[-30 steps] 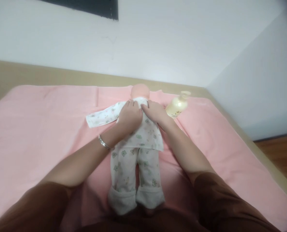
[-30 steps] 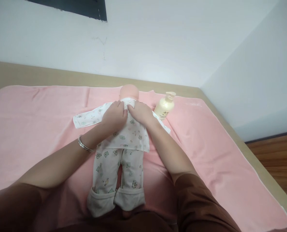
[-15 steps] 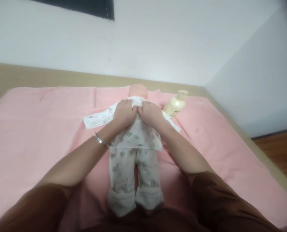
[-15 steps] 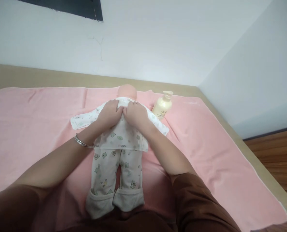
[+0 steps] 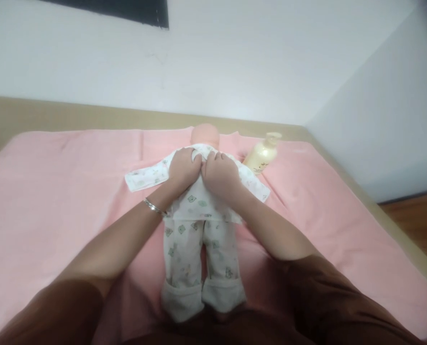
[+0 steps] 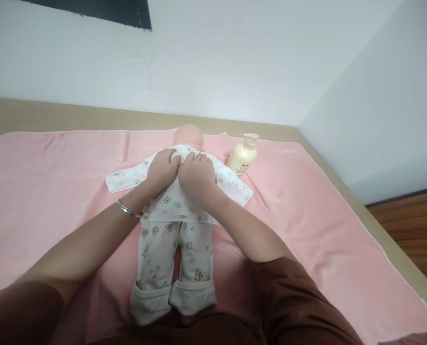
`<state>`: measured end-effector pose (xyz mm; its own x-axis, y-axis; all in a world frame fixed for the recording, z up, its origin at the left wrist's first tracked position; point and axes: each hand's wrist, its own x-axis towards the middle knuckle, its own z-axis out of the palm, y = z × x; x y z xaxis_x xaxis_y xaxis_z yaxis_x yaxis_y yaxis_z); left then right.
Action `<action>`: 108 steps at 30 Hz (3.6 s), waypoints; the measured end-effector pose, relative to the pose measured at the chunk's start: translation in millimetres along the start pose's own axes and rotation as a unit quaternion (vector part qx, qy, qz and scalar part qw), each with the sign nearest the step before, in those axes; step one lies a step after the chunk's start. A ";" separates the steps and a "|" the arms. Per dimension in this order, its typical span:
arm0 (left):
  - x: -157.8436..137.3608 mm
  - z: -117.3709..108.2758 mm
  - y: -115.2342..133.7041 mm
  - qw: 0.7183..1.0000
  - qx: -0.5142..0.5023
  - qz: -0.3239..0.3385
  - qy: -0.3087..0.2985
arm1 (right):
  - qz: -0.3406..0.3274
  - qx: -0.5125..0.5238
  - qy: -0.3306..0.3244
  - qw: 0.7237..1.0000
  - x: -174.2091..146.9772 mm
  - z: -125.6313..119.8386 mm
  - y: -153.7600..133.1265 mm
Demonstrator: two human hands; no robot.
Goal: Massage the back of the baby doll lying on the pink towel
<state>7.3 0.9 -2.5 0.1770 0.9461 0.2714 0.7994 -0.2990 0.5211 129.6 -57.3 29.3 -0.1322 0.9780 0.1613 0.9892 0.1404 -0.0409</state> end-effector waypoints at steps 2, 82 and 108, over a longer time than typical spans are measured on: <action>-1.4 5.1 -2.2 1.000 -0.009 -0.006 0.016 | -0.007 0.015 -0.011 1.000 5.5 1.2 5.0; -4.9 18.2 -17.7 0.971 -0.221 -0.029 0.085 | -0.092 0.166 0.153 0.970 9.7 20.2 5.7; -59.7 -17.1 -7.5 0.991 0.022 -0.025 -0.129 | -0.513 0.138 -0.064 0.845 -187.6 -36.7 -8.9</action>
<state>-19.1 -55.5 -8.8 0.2730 0.9616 0.0282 0.8342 -0.2512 0.4910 147.9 -247.7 35.6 -0.9342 0.3268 0.1431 0.3009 0.9373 -0.1756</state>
